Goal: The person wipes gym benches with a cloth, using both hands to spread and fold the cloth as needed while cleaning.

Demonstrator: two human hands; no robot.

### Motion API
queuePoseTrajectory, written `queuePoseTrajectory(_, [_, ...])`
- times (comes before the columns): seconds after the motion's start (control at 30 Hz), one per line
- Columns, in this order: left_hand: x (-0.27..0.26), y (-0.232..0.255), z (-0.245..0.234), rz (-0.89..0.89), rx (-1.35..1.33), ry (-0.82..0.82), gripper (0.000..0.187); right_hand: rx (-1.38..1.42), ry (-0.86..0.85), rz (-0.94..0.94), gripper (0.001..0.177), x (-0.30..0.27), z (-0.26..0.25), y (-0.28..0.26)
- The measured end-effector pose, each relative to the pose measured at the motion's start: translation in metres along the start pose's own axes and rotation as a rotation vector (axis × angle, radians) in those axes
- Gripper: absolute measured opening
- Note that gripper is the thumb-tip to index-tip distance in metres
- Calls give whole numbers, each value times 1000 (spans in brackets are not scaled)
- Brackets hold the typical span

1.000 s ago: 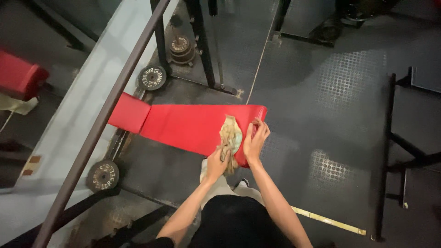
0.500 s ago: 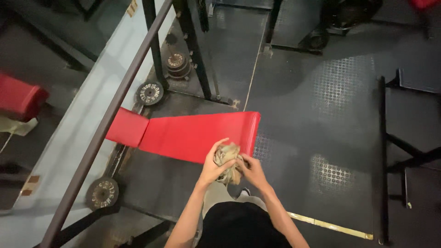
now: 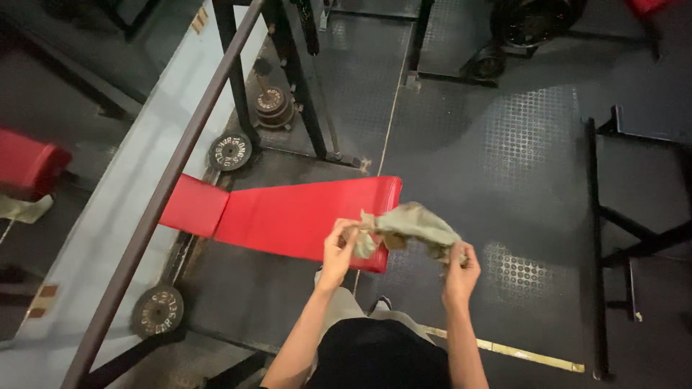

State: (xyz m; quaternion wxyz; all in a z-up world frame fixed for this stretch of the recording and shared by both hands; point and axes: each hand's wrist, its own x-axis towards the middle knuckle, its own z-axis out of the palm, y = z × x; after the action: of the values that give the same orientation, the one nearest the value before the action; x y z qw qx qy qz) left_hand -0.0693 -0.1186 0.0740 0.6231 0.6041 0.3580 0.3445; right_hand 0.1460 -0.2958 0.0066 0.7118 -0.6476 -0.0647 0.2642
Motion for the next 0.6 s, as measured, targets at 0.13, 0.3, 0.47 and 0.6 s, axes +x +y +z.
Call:
queuePoseTrajectory(0.13, [1, 29, -5, 239, -7, 106, 12, -64, -15, -17, 32, -1, -20, -10])
queuePoseTrajectory(0.3, [-3, 30, -5, 262, -42, 110, 12, -226, -140, 64, 53, -9, -26, -19])
queuePoseTrajectory(0.47, [-9, 36, 12, 326, 136, -65, 15, -785, -443, -139, 85, -7, -31, 23])
queuePoseTrajectory(0.6, [-21, 63, 34, 320, 113, -228, 13, -1170, -515, -152, 105, -25, -1, 3])
